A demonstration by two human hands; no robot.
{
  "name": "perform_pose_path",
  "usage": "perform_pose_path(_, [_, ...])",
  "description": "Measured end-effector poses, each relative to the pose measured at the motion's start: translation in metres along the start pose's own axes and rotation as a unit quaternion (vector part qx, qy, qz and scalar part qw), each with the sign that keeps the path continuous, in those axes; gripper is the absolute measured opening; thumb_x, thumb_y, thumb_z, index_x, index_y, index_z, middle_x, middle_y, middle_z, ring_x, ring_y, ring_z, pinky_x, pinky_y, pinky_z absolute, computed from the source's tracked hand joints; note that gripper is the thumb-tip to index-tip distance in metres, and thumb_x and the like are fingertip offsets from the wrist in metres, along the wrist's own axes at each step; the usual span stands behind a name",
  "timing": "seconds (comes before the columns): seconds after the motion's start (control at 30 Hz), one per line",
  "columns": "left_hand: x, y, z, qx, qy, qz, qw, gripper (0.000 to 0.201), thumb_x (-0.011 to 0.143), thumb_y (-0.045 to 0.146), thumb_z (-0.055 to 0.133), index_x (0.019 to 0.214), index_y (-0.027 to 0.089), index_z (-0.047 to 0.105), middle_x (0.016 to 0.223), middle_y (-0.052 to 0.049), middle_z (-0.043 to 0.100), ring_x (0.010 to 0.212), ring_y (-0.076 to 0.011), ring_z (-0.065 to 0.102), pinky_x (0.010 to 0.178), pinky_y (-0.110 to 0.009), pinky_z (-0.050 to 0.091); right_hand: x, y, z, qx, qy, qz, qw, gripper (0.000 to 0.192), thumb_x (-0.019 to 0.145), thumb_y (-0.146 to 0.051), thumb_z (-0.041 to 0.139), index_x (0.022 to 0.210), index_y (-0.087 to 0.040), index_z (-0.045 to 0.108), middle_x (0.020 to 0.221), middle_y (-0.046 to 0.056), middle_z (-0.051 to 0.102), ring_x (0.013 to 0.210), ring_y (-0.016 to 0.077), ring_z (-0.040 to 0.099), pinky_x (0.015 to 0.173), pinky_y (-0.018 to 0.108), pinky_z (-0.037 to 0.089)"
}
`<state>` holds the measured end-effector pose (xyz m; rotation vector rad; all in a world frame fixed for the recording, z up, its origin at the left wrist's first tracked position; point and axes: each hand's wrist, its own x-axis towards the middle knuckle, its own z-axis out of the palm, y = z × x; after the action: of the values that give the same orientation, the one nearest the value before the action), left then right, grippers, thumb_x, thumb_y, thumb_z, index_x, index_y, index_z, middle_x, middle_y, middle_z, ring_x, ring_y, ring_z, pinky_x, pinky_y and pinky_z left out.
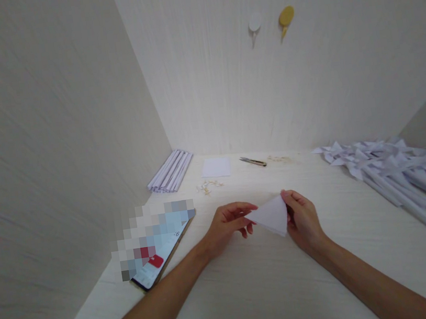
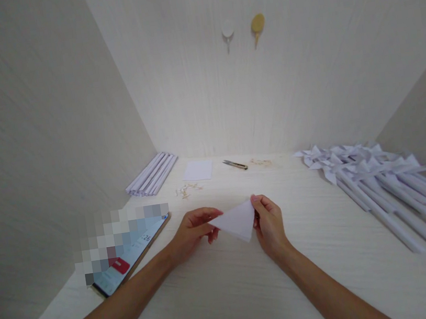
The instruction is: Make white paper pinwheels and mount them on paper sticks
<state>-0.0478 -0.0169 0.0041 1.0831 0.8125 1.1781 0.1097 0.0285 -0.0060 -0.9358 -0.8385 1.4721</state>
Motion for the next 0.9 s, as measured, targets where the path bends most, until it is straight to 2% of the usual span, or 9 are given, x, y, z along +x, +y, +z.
perform_pose_path(0.1, [0.0002,-0.0002,0.0005,0.032,-0.021,0.028,0.999,0.012,0.064,0.02,0.059,0.075,0.019,0.064,0.065,0.0,0.054,0.049,-0.0059,0.048,0.043,-0.018,0.037,0.0,0.0011,0.0013,-0.014,-0.001,0.005,1.0,0.027,0.061,-0.035,0.062,0.052,-0.017,0.044,0.04,-0.009,0.034,0.034,0.0039,0.028,0.032,0.017,0.021])
perform_pose_path(0.17, [-0.0003,-0.0001,0.0015,0.051,-0.043,0.043,0.997,0.016,0.061,0.018,0.062,0.077,0.02,0.065,0.074,-0.001,0.051,0.055,-0.0071,0.049,0.043,-0.018,0.038,-0.0002,0.001,0.0018,-0.029,-0.006,0.002,1.0,0.028,0.061,-0.036,0.062,0.052,-0.017,0.044,0.04,-0.009,0.033,0.035,0.0041,0.027,0.033,0.017,0.021])
perform_pose_path(0.3, [-0.0012,0.0004,0.0036,0.106,-0.069,0.036,0.991,0.016,0.063,0.02,0.059,0.077,0.021,0.067,0.078,-0.003,0.048,0.063,-0.0089,0.049,0.044,-0.017,0.041,-0.0026,-0.0004,0.002,-0.082,-0.029,-0.003,0.996,0.028,0.062,-0.037,0.061,0.052,-0.017,0.044,0.041,-0.009,0.033,0.036,0.0044,0.027,0.033,0.018,0.019])
perform_pose_path(0.37, [-0.001,0.0002,0.0037,0.127,-0.07,0.03,0.989,0.013,0.065,0.022,0.058,0.075,0.02,0.067,0.076,-0.002,0.047,0.061,-0.0081,0.048,0.044,-0.017,0.041,-0.004,-0.0004,0.002,-0.115,-0.042,-0.005,0.993,0.029,0.062,-0.038,0.06,0.052,-0.017,0.044,0.041,-0.008,0.033,0.036,0.0047,0.028,0.034,0.018,0.02])
perform_pose_path(0.5, [0.0001,0.0003,0.0028,0.146,-0.065,0.035,0.986,0.011,0.06,0.023,0.064,0.069,0.018,0.067,0.078,-0.001,0.045,0.058,-0.0058,0.045,0.045,-0.018,0.042,-0.0039,0.0025,0.0014,-0.15,-0.074,-0.028,0.986,0.03,0.063,-0.04,0.059,0.052,-0.016,0.044,0.042,-0.008,0.033,0.037,0.0048,0.028,0.034,0.018,0.019])
perform_pose_path(0.67, [0.0002,0.0027,0.0033,0.175,-0.05,0.066,0.981,0.012,0.059,0.022,0.065,0.051,0.013,0.062,0.094,-0.005,0.051,0.065,-0.007,0.049,0.052,-0.019,0.043,-0.001,0.0071,-0.0008,-0.163,-0.102,-0.046,0.98,0.028,0.067,-0.039,0.057,0.055,-0.017,0.044,0.044,-0.008,0.034,0.039,0.0054,0.028,0.035,0.019,0.02])
perform_pose_path(0.77, [-0.0002,0.0032,0.0043,0.199,-0.03,0.09,0.975,0.015,0.06,0.021,0.064,0.048,0.013,0.06,0.102,-0.007,0.053,0.071,-0.0091,0.051,0.06,-0.021,0.043,0.0,0.0079,-0.0018,-0.184,-0.112,-0.058,0.975,0.028,0.068,-0.039,0.056,0.055,-0.017,0.044,0.044,-0.007,0.034,0.039,0.0057,0.029,0.036,0.019,0.02])
perform_pose_path(0.83, [0.0,0.002,0.0051,0.2,-0.029,0.073,0.977,0.016,0.06,0.023,0.063,0.049,0.013,0.061,0.098,-0.007,0.056,0.069,-0.0098,0.052,0.056,-0.02,0.043,0.0001,0.0076,-0.0021,-0.202,-0.119,-0.062,0.97,0.028,0.068,-0.04,0.055,0.055,-0.017,0.044,0.044,-0.007,0.034,0.039,0.0059,0.029,0.036,0.019,0.02])
perform_pose_path(0.9, [0.0005,-0.0002,0.0057,0.194,-0.033,0.032,0.98,0.015,0.061,0.027,0.062,0.054,0.013,0.062,0.084,-0.007,0.061,0.062,-0.0098,0.051,0.049,-0.018,0.041,-0.0004,0.0064,-0.0017,-0.215,-0.123,-0.065,0.967,0.029,0.068,-0.04,0.054,0.055,-0.017,0.044,0.044,-0.007,0.034,0.039,0.006,0.03,0.036,0.019,0.021])
